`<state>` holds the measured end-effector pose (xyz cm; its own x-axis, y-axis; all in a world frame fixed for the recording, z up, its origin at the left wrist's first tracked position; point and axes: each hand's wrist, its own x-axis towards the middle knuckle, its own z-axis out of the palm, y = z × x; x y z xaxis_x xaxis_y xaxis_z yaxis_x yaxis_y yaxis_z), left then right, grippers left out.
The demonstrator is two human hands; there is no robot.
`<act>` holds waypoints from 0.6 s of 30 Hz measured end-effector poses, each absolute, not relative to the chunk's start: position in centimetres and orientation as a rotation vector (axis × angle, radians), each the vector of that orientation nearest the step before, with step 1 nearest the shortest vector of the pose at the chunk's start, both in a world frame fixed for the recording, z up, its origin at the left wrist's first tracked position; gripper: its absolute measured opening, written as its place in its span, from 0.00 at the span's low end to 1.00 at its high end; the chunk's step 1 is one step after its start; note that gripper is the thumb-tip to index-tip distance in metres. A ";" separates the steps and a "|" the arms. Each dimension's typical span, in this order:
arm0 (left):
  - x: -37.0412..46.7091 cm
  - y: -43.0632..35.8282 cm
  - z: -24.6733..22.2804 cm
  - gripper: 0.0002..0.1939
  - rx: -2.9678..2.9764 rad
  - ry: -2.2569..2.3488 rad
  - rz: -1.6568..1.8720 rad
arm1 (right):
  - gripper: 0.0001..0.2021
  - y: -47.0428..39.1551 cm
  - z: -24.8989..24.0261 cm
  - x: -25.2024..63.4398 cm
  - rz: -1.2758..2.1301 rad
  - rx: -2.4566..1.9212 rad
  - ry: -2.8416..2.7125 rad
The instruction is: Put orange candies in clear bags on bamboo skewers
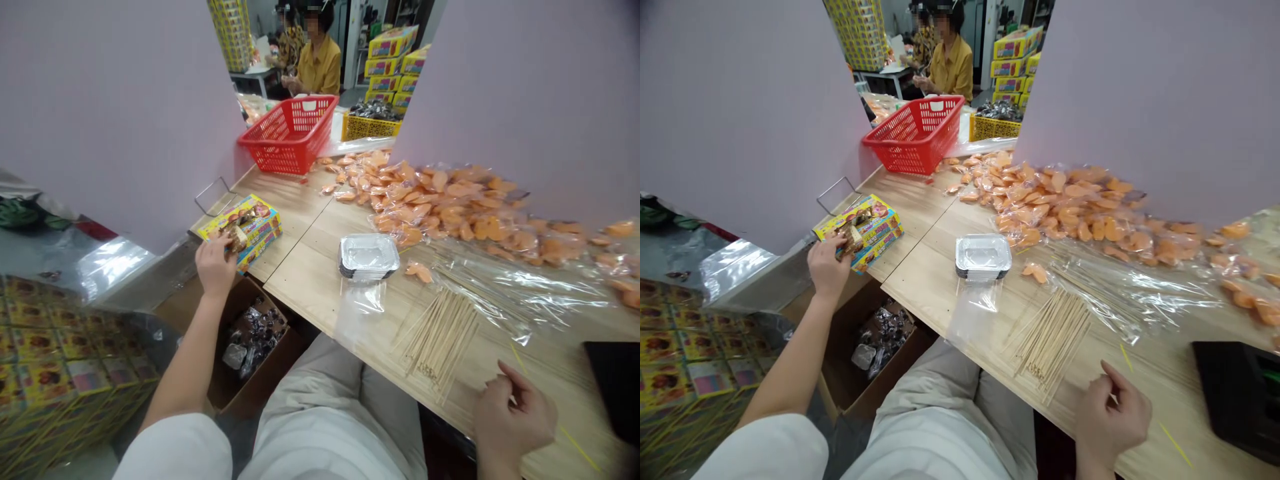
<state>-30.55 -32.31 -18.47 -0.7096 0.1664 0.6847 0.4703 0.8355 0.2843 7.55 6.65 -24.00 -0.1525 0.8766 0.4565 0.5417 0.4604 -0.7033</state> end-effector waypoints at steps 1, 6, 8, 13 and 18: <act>-30.8 -32.4 -18.4 0.10 -0.468 -2.296 -0.589 | 0.17 6.6 -24.0 7.8 0.443 -1.180 -1.832; -29.4 -31.0 -17.2 0.08 -0.487 -2.073 -0.748 | 0.13 6.0 -23.1 7.3 0.328 -1.029 -1.879; -27.0 -28.9 -16.9 0.07 -0.550 -2.008 -0.902 | 0.10 5.0 -21.1 6.1 0.270 -0.818 -1.960; -18.4 -21.1 -17.3 0.06 -1.044 -2.016 -1.468 | 0.10 0.8 -13.0 2.4 0.245 -0.198 -2.120; -13.6 -16.0 -17.9 0.11 -1.439 -1.952 -1.672 | 0.09 -1.1 -9.0 0.8 0.111 0.043 -2.279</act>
